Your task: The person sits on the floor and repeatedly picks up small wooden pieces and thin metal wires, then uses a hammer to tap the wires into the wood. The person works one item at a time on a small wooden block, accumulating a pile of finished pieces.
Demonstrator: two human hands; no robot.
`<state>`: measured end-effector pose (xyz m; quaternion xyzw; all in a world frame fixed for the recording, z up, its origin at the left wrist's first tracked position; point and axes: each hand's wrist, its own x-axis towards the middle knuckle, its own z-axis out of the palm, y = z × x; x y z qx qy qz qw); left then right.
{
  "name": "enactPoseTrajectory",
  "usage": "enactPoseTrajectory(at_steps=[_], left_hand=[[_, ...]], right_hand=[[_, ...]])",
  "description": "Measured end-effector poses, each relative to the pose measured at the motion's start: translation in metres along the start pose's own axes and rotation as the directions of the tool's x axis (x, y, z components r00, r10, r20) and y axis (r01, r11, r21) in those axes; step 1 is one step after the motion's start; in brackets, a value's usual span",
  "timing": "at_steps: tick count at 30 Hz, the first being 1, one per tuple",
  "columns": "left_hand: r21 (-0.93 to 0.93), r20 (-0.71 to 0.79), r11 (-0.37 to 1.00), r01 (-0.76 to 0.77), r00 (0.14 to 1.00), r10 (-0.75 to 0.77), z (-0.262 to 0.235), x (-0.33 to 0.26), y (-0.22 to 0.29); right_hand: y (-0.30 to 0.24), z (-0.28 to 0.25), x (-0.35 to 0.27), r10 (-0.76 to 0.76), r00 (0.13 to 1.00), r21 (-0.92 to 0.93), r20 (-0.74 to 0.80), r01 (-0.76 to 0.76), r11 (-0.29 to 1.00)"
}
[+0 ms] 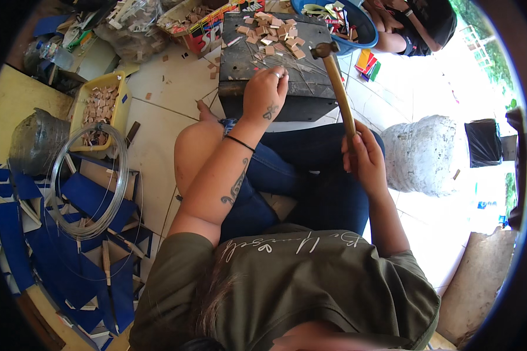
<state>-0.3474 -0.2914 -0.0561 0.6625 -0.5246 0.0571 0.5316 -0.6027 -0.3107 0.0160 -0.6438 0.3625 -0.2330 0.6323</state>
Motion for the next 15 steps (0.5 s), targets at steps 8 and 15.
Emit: enactPoseTrajectory(at_steps=[8, 15], left_hand=[[0.100, -0.029, 0.984, -0.147, 0.988, 0.151, -0.003, 0.001, 0.003], [0.159, -0.025, 0.964, -0.212, 0.976, 0.218, 0.001, -0.004, -0.001]], right_hand=[[-0.022, 0.002, -0.001, -0.143, 0.990, -0.379, -0.020, 0.125, 0.917], [-0.039, 0.010, -0.009, -0.246, 0.968, -0.649, 0.052, 0.220, 0.728]])
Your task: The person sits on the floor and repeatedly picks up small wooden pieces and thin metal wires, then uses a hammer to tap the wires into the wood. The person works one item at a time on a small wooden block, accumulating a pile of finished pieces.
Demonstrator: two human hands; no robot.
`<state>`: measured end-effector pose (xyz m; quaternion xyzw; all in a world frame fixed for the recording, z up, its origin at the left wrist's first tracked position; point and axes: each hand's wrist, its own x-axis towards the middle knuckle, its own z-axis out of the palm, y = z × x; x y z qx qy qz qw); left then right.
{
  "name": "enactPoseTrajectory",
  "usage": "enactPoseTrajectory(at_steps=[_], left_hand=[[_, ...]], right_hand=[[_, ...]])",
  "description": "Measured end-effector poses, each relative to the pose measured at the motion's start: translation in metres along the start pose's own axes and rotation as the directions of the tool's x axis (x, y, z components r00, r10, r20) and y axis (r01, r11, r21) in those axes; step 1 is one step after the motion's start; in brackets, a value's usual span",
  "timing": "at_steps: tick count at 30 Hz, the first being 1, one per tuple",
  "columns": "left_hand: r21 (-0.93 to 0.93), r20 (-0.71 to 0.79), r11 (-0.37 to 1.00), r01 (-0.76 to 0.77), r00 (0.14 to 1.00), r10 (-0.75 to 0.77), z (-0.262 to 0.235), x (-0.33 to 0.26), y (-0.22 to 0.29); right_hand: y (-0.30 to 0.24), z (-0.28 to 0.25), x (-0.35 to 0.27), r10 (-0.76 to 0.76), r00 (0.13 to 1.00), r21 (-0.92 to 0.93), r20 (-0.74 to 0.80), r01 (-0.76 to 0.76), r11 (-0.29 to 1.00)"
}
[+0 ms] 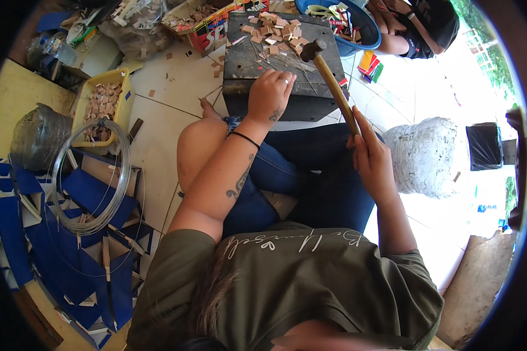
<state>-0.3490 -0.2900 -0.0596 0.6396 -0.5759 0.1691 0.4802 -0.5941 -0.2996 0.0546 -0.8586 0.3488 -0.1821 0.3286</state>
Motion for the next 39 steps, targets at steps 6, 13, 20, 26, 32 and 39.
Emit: enactPoseTrajectory(at_steps=[6, 13, 20, 26, 32, 39], left_hand=[[0.031, -0.030, 0.999, -0.029, 0.999, 0.030, 0.002, 0.000, 0.000], [0.047, -0.050, 0.997, -0.057, 0.997, 0.059, 0.005, -0.003, -0.001], [0.088, -0.023, 0.996, -0.034, 0.999, 0.036, 0.004, -0.005, 0.000], [0.111, -0.064, 0.992, -0.060, 0.996, 0.068, 0.006, -0.003, 0.000], [0.109, -0.014, 0.994, -0.024, 1.000, 0.026, 0.004, -0.003, 0.001], [0.053, -0.003, 0.999, 0.008, 1.000, -0.008, 0.002, -0.005, 0.000]], right_hand=[[-0.007, 0.002, 0.001, -0.149, 0.987, -0.077, -0.065, 0.143, 0.987], [-0.006, 0.002, -0.001, -0.221, 0.971, -0.106, -0.089, 0.212, 0.972], [-0.002, 0.000, 0.000, -0.178, 0.981, -0.080, -0.071, 0.172, 0.982], [-0.001, 0.002, 0.001, -0.100, 0.992, -0.061, -0.071, 0.096, 0.994], [0.002, 0.007, 0.001, -0.117, 0.992, -0.032, -0.050, 0.115, 0.993], [0.018, 0.011, 0.008, -0.049, 0.999, 0.002, 0.004, 0.049, 0.999]])
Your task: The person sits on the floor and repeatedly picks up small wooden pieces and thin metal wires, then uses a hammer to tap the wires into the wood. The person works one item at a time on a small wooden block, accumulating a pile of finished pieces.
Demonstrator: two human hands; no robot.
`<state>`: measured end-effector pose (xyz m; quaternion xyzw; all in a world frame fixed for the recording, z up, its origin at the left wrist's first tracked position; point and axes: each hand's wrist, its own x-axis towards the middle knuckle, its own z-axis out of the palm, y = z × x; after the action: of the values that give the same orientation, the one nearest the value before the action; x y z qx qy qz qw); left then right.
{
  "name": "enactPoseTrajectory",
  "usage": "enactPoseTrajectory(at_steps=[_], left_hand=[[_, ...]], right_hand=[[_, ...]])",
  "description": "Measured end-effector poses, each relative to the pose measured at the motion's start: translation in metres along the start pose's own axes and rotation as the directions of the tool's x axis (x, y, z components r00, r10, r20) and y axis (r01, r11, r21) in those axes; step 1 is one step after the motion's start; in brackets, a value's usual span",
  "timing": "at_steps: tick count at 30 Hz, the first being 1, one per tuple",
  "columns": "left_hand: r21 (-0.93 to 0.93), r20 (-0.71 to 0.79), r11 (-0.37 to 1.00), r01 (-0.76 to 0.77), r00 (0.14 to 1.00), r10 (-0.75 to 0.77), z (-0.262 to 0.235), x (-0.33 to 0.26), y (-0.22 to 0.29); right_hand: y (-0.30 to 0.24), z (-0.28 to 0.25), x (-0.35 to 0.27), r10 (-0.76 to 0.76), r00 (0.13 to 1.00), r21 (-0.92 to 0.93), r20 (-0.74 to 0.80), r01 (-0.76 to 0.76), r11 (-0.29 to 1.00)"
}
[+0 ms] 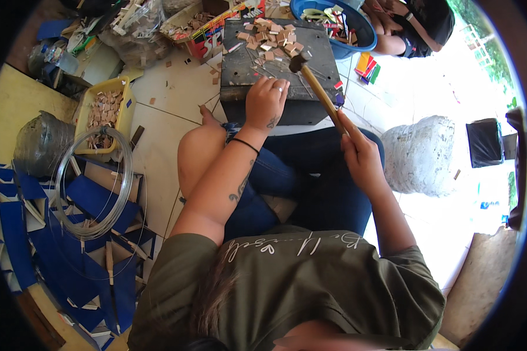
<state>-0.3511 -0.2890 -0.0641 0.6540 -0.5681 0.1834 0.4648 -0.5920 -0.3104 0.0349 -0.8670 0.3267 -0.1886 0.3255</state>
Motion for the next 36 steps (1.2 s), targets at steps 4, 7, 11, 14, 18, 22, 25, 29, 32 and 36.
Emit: enactPoseTrajectory(at_steps=[4, 7, 11, 14, 18, 22, 25, 29, 32, 36], left_hand=[[-0.084, -0.011, 0.992, 0.091, 0.996, -0.092, -0.005, 0.001, 0.004], [-0.253, 0.002, 0.950, 0.182, 0.982, -0.187, -0.016, 0.008, 0.005], [-0.323, 0.004, 0.889, 0.325, 0.940, -0.342, -0.053, 0.011, -0.013], [-0.231, -0.021, 0.890, 0.392, 0.913, -0.407, -0.101, 0.006, -0.060], [0.335, -0.015, 0.786, 0.519, 0.837, -0.546, -0.195, -0.010, -0.157], [0.707, -0.080, 0.585, 0.397, 0.867, -0.492, -0.295, -0.016, -0.236], [0.910, -0.080, 0.247, 0.332, 0.726, -0.683, -0.339, -0.009, -0.254], [0.715, -0.034, 0.570, 0.405, 0.834, -0.550, -0.330, 0.030, -0.216], [0.175, -0.096, 0.942, 0.287, 0.957, -0.274, -0.309, 0.055, -0.133], [-0.071, -0.259, 0.944, -0.321, 0.920, 0.293, -0.316, 0.074, -0.008]], right_hand=[[0.027, 0.006, 0.019, -0.025, 0.992, 0.106, -0.127, 0.039, 0.994], [0.055, 0.016, 0.059, -0.088, 0.969, -0.204, -0.233, 0.039, 0.978], [0.078, 0.022, 0.097, 0.021, 0.973, -0.292, -0.231, -0.090, 0.952], [0.074, 0.026, 0.107, -0.111, 0.953, -0.455, -0.282, -0.031, 0.890], [0.054, 0.029, 0.116, -0.186, 0.960, -0.356, -0.208, 0.103, 0.929], [0.033, 0.042, 0.143, -0.255, 0.964, -0.388, -0.080, 0.206, 0.899], [0.024, 0.050, 0.171, -0.152, 0.988, -0.510, 0.017, 0.140, 0.849], [0.022, 0.059, 0.190, 0.004, 0.996, -0.561, 0.087, 0.046, 0.827], [0.027, 0.063, 0.187, -0.013, 0.999, -0.545, 0.051, 0.038, 0.838], [0.032, 0.063, 0.168, -0.202, 0.971, -0.433, -0.131, 0.127, 0.892]])
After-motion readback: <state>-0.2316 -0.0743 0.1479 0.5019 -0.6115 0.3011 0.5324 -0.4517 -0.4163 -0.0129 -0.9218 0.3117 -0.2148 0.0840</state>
